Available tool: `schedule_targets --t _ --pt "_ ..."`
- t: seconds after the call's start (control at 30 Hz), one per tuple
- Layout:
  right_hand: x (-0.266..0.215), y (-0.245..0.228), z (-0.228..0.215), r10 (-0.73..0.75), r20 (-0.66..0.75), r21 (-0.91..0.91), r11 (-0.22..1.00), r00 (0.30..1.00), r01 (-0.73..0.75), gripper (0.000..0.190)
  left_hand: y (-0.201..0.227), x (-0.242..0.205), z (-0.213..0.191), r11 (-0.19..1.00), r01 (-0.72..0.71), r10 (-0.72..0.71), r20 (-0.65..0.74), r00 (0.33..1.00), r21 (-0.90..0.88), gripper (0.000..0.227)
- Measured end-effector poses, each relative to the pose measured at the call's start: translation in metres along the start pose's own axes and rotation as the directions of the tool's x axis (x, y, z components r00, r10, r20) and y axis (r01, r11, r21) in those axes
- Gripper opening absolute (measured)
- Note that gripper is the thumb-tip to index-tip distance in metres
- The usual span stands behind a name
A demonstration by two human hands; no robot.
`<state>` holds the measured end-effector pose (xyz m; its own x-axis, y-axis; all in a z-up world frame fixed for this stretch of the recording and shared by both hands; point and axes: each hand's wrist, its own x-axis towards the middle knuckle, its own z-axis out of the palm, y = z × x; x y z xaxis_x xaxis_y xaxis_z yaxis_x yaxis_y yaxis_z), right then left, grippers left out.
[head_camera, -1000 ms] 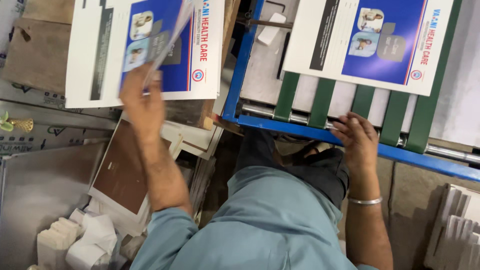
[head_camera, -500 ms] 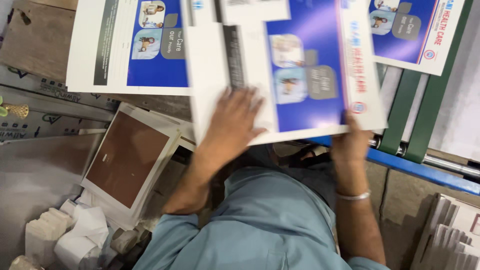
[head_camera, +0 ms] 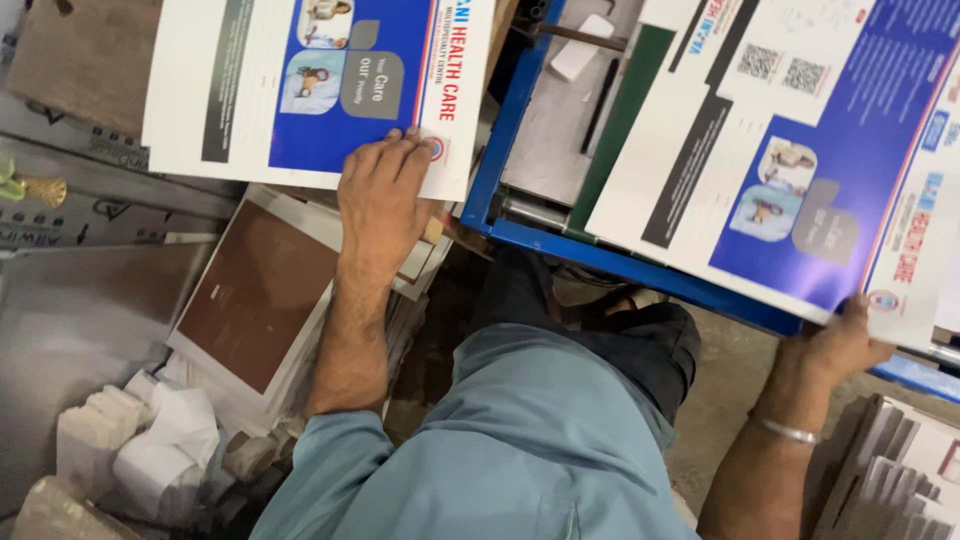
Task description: The person sits on the floor and feeds printed sheets into a blue laminating machine. They handle the sheets by hand, placing them into the machine's rollers and retrieving them as they exit.
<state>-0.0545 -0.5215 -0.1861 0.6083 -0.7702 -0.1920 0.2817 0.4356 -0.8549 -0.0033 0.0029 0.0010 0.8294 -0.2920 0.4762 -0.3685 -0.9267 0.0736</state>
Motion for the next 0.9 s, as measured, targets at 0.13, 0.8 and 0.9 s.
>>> schedule_targets --t 0.13,0.8,0.9 --pt "-0.034 0.0 -0.024 0.016 0.055 -0.062 0.998 0.998 -0.013 0.04 0.0 0.0 -0.002 0.999 0.031 -0.031 -0.006 0.999 -0.011 0.057" --pt "-0.044 0.015 -0.013 0.076 0.004 -0.155 0.985 0.997 -0.075 0.038 0.001 -0.002 0.012 0.998 0.057 -0.052 -0.134 0.99 0.033 0.041" --pt "-0.021 0.023 0.0 0.001 0.155 -0.041 0.999 0.988 0.006 0.039 0.001 -0.004 0.012 0.996 0.074 -0.069 -0.119 0.99 0.039 0.039"
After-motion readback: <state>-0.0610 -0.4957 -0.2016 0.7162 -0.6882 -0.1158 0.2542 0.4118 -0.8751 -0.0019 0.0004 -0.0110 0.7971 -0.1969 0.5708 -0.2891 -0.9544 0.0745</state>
